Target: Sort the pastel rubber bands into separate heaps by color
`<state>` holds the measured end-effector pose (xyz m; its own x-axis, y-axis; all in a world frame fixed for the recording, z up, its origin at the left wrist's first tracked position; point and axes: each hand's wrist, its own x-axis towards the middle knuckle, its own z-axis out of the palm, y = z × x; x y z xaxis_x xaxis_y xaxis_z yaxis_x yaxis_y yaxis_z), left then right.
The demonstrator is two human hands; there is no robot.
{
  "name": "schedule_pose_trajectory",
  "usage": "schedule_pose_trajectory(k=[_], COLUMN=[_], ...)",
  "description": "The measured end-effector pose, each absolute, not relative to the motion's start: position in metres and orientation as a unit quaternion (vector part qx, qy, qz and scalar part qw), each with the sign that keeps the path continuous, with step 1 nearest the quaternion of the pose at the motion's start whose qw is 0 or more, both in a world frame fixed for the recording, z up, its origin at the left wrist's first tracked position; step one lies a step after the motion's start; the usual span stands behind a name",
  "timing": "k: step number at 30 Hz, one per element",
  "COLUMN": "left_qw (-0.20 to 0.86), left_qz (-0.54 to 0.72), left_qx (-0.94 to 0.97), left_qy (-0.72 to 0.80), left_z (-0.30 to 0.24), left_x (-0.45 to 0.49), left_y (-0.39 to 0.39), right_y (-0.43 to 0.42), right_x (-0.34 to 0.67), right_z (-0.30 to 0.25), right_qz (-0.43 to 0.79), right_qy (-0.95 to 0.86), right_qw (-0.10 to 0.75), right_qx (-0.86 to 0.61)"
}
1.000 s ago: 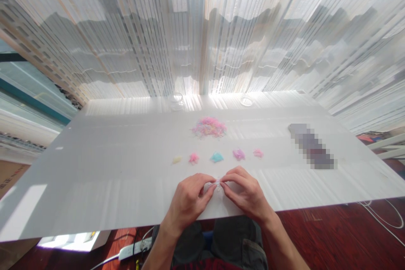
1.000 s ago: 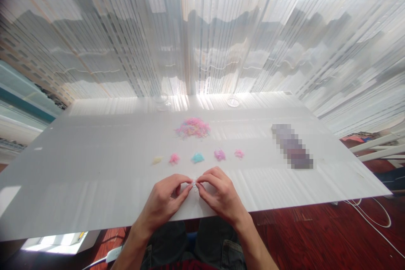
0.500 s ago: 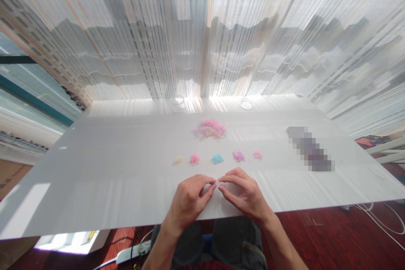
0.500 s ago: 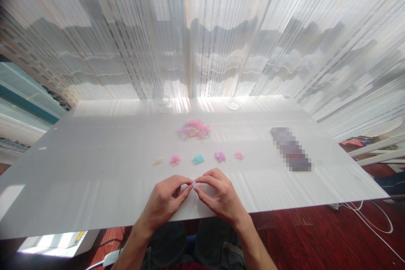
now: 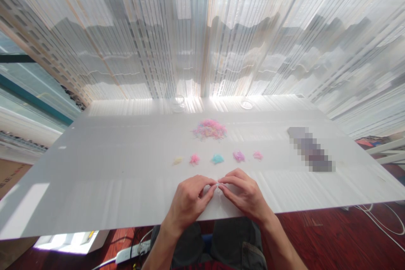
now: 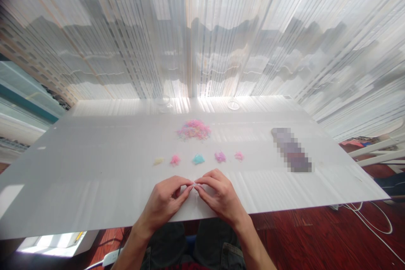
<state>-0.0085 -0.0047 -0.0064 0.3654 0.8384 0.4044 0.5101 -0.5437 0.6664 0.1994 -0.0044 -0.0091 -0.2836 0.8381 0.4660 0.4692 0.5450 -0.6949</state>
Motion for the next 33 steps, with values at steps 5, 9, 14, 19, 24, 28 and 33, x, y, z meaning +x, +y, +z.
schedule_pose_trajectory(k=[5, 9, 14, 19, 24, 28, 33], left_qw=[0.221, 0.225, 0.229, 0.232, 0.234, 0.238, 0.237], left_qz=[0.37, 0.366, 0.367, 0.369, 0.371, 0.373, 0.375], left_qx=[0.794, 0.796, 0.794, 0.791, 0.79, 0.788, 0.786], left_qy=[0.429, 0.427, 0.428, 0.429, 0.428, 0.427, 0.431], left_z=[-0.006, -0.0055, -0.0047, -0.005, -0.0051, -0.0045, -0.0053], left_x=[-0.0083, -0.0084, -0.0082, -0.008, -0.0084, -0.0083, -0.0083], left_y=[-0.0048, -0.005, -0.0052, -0.0052, -0.0054, -0.0057, -0.005], right_y=[-0.005, -0.005, -0.0049, -0.0052, -0.0052, -0.005, -0.0049], right_x=[0.1986, 0.1986, 0.199, 0.1995, 0.1995, 0.1995, 0.2001], right_z=[-0.0089, -0.0075, -0.0079, -0.0088, -0.0076, -0.0064, -0.0087], right_qz=[0.218, 0.214, 0.217, 0.222, 0.222, 0.228, 0.234], right_qy=[-0.774, -0.777, -0.776, -0.773, -0.772, -0.771, -0.767], right_qw=[0.416, 0.411, 0.413, 0.413, 0.414, 0.413, 0.417], right_qx=[-0.425, -0.426, -0.425, -0.427, -0.429, -0.428, -0.428])
